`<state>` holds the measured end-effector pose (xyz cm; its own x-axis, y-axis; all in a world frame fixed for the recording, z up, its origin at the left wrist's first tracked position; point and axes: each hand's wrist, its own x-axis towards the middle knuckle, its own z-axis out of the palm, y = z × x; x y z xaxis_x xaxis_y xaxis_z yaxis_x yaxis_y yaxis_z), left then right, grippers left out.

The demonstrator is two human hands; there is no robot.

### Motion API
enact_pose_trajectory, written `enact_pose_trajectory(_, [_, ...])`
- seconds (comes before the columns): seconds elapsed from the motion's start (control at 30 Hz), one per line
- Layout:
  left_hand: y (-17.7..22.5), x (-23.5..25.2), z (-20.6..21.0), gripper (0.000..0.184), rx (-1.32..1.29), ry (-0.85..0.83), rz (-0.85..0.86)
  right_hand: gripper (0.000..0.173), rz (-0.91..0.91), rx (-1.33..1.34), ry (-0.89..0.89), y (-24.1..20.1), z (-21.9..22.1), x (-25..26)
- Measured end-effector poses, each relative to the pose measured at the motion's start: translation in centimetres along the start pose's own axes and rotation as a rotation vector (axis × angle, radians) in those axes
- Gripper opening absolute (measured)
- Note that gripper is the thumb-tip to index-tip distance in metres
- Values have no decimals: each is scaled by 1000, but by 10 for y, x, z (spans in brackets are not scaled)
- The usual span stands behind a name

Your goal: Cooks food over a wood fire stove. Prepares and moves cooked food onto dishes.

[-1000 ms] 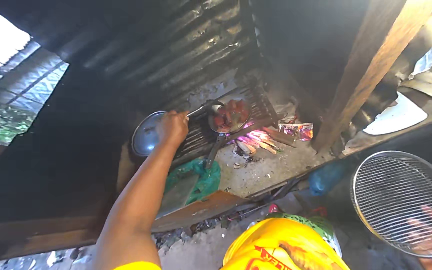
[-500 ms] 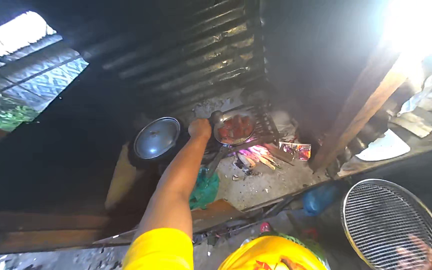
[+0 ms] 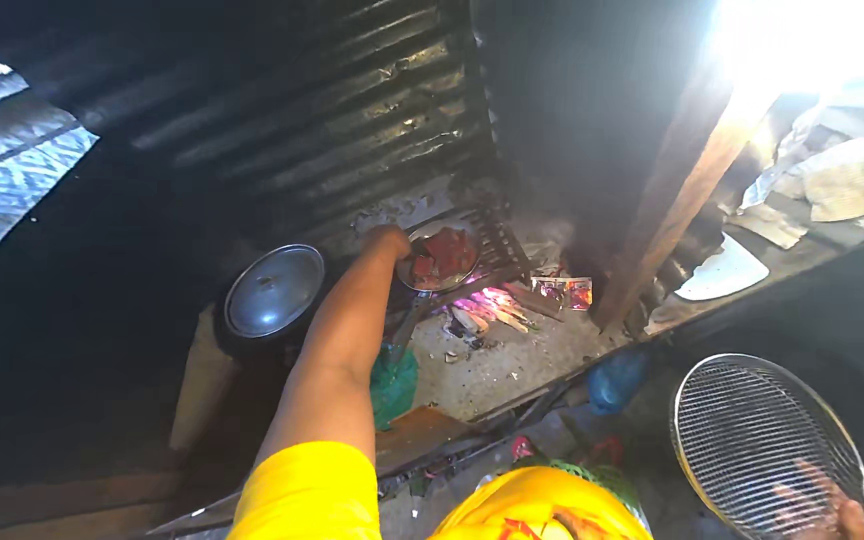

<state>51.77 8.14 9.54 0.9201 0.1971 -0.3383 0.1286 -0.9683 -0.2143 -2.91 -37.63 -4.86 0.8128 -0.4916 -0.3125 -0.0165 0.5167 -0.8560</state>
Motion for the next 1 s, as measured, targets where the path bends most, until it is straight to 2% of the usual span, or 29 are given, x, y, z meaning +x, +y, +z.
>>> enact_pose_trajectory(0.17, [16,-19,1,42,39,24,-32,46,33,-4,4,2,-3,2])
enact_pose_trajectory(0.27, [22,-14,12,38,18,66,-27,45,35,-3,9,1,-2,5])
enact_pose_trajectory(0.47, [-14,22,17,41,-77,16,129,46,38,2,17,-2,-4,1])
enact_pose_trajectory(0.6, [6,8,18,35,24,70,106,47,23,6,26,-1,-4,1])
enact_pose_trajectory(0.67, [14,18,25,34,41,74,151,46,21,8,50,-2,-5,-1])
enact_pose_trajectory(0.83, [0,29,13,36,-19,-73,311,62,6,25,56,3,-12,-1])
enact_pose_trajectory(1.0, [15,7,11,33,7,-27,271,61,-36,32,15,10,-3,6])
